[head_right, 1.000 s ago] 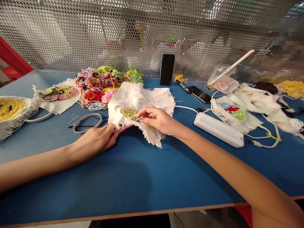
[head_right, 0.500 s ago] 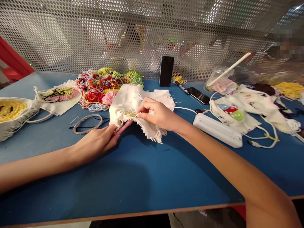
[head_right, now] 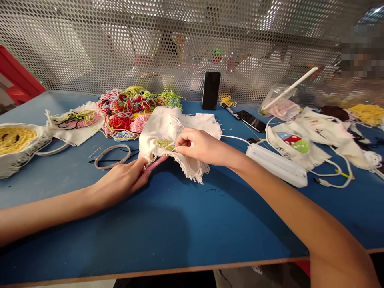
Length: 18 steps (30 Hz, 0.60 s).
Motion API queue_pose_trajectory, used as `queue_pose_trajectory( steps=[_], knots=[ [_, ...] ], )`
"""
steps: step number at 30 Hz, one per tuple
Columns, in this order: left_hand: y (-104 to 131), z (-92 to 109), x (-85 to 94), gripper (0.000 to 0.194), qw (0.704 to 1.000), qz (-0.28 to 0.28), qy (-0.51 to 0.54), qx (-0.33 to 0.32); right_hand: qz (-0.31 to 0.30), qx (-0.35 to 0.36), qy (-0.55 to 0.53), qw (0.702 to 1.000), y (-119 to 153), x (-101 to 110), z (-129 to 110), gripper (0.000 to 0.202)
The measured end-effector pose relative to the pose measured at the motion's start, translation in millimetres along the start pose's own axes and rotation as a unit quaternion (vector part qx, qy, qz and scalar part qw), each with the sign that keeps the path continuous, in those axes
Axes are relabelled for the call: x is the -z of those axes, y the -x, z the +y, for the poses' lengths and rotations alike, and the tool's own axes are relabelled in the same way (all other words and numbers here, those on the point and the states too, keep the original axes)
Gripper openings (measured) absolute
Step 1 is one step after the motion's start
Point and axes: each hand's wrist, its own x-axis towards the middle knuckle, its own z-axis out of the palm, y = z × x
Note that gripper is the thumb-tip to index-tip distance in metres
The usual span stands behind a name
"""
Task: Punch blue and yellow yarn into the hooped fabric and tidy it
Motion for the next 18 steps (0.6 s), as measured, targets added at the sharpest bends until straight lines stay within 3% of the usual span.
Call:
queue_pose_trajectory(
  steps=[6, 14, 18],
  knots=[
    [0, 2, -0.2, 0.018, 0.999, 0.013, 0.039, -0.007, -0.022, -0.013, -0.019, 1.0, -2, 4, 6, 0.012],
    [-1, 3, -1.1, 0.016, 0.995, 0.021, 0.093, 0.0, -0.063, -0.053, -0.158, 0.984, -6, 5, 15, 0.014],
    [-1, 4, 0.8, 0.018, 0.994, 0.021, 0.107, 0.002, -0.055, -0.06, -0.204, 0.976, -4, 1, 21, 0.014]
  ],
)
